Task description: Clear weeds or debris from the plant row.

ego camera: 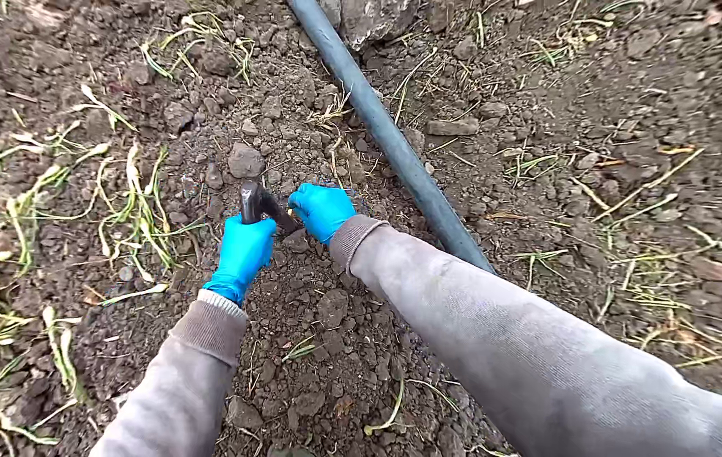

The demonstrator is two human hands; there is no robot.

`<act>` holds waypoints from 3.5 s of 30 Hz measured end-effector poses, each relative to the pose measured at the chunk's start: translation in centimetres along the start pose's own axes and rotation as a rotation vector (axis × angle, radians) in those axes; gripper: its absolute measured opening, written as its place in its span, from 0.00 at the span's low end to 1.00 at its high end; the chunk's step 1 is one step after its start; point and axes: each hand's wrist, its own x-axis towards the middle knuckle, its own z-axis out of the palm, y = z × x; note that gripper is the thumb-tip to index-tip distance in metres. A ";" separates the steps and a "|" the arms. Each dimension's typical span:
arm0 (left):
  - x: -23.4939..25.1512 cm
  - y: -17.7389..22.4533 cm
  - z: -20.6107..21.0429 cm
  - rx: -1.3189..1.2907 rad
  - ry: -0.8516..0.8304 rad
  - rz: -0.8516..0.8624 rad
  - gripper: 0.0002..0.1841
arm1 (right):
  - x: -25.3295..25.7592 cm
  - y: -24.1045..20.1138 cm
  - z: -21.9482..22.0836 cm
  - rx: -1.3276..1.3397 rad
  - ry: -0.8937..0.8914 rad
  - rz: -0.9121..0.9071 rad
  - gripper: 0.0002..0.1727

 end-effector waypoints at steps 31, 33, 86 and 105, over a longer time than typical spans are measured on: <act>-10.8 -5.0 -14.6 -0.328 0.068 0.075 0.01 | 0.0 -5.4 4.1 -0.039 0.082 -0.017 0.14; -13.2 -1.7 -16.4 -0.319 0.054 0.196 0.04 | -2.4 -3.6 3.4 -0.058 0.096 0.034 0.13; -10.6 -6.5 -15.6 0.006 0.075 -0.096 0.03 | 6.6 -15.8 6.1 -0.239 -0.060 -0.318 0.18; -14.4 -1.2 -24.8 -0.329 0.016 0.339 0.18 | -2.4 -10.8 7.2 -0.229 -0.178 0.043 0.26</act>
